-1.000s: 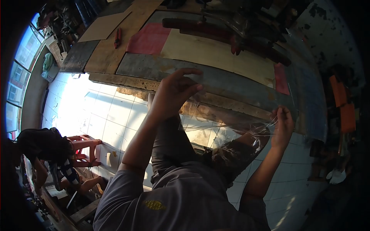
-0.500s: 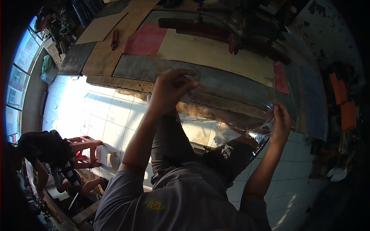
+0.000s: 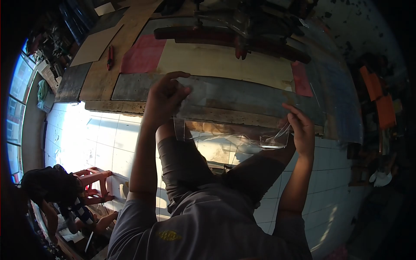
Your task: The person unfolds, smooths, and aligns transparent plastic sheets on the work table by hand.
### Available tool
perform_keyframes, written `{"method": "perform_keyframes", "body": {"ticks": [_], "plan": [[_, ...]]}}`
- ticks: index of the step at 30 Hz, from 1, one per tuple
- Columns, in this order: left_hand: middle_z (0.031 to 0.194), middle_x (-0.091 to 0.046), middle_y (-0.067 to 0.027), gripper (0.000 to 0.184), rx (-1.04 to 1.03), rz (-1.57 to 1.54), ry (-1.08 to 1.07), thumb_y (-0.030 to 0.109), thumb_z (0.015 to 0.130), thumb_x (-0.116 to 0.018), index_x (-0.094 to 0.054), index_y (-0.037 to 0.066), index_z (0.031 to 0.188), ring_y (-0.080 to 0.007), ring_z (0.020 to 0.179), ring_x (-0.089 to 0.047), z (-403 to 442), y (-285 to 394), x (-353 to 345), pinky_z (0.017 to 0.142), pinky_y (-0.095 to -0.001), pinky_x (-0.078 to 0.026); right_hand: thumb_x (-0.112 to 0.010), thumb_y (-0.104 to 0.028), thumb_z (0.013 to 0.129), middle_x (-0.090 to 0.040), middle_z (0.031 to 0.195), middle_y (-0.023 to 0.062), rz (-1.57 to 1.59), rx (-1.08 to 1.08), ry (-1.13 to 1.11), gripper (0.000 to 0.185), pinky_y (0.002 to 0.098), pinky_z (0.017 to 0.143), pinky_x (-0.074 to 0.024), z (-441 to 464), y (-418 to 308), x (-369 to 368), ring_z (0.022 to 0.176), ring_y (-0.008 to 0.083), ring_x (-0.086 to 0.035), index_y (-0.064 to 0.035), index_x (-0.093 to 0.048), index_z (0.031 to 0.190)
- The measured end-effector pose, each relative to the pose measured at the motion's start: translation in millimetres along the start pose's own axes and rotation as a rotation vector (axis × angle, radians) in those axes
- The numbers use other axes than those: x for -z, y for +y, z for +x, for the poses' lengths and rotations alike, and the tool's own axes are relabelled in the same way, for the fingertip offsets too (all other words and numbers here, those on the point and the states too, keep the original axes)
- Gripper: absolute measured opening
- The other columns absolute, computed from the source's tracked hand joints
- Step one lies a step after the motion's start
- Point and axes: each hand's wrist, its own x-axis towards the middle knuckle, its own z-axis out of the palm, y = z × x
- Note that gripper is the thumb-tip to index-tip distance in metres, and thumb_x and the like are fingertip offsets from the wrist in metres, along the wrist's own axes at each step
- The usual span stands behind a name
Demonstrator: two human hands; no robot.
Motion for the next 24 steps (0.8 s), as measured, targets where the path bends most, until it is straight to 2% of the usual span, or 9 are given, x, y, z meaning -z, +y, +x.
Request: {"method": "perform_keyframes", "body": {"ticks": [9,12,16,19,24], "plan": [[0.073,-0.059,0.0052,0.036,0.021,0.039,-0.01,0.004,0.096,-0.076,-0.067,0.006,0.131,-0.0012,0.059,-0.053,-3,2,0,0.05,-0.0207,-0.039,-0.056,-0.01,0.108,-0.075,0.094,0.0094,0.031,0.032,-0.099,0.026,0.03,0.082,-0.0582,4,1,14,0.086,0.0146,-0.072,0.0021,-0.068,0.128],[0.073,-0.06,0.0057,0.037,0.013,0.031,-0.012,0.004,0.095,-0.076,-0.068,0.006,0.131,-0.0007,0.06,-0.053,-3,3,-1,0.051,-0.0203,-0.039,-0.06,-0.008,0.106,-0.075,0.092,0.0098,0.11,-0.018,-0.103,0.018,0.0298,0.082,-0.0581,6,-2,16,0.085,0.0157,-0.073,0.0033,-0.068,0.118],[0.073,-0.061,0.0064,0.038,0.045,0.014,-0.032,0.004,0.094,-0.077,-0.068,0.006,0.131,0.0002,0.062,-0.053,-3,3,2,0.055,-0.0197,-0.04,-0.067,-0.006,0.102,-0.074,0.09,0.0099,0.062,-0.033,-0.181,0.01,0.0301,0.081,-0.0578,10,-6,20,0.084,0.016,-0.073,0.0034,-0.066,0.107],[0.075,-0.063,0.006,0.037,-0.036,0.063,-0.046,0.006,0.094,-0.078,-0.068,0.006,0.13,0.0006,0.064,-0.054,-4,3,1,0.056,-0.0192,-0.04,-0.07,-0.006,0.101,-0.074,0.089,0.0094,0.027,-0.057,-0.224,0.01,0.0299,0.081,-0.0574,18,-3,27,0.084,0.0153,-0.073,0.0028,-0.066,0.104],[0.087,-0.076,-0.0002,0.035,0.009,-0.013,-0.065,0.008,0.096,-0.077,-0.067,0.003,0.129,0.0006,0.069,-0.059,-6,6,1,0.058,-0.0183,-0.043,-0.071,-0.006,0.1,-0.074,0.087,0.009,-0.021,-0.055,-0.234,0.01,0.0293,0.077,-0.0579,30,4,30,0.081,0.014,-0.072,0.0024,-0.066,0.102]]}}
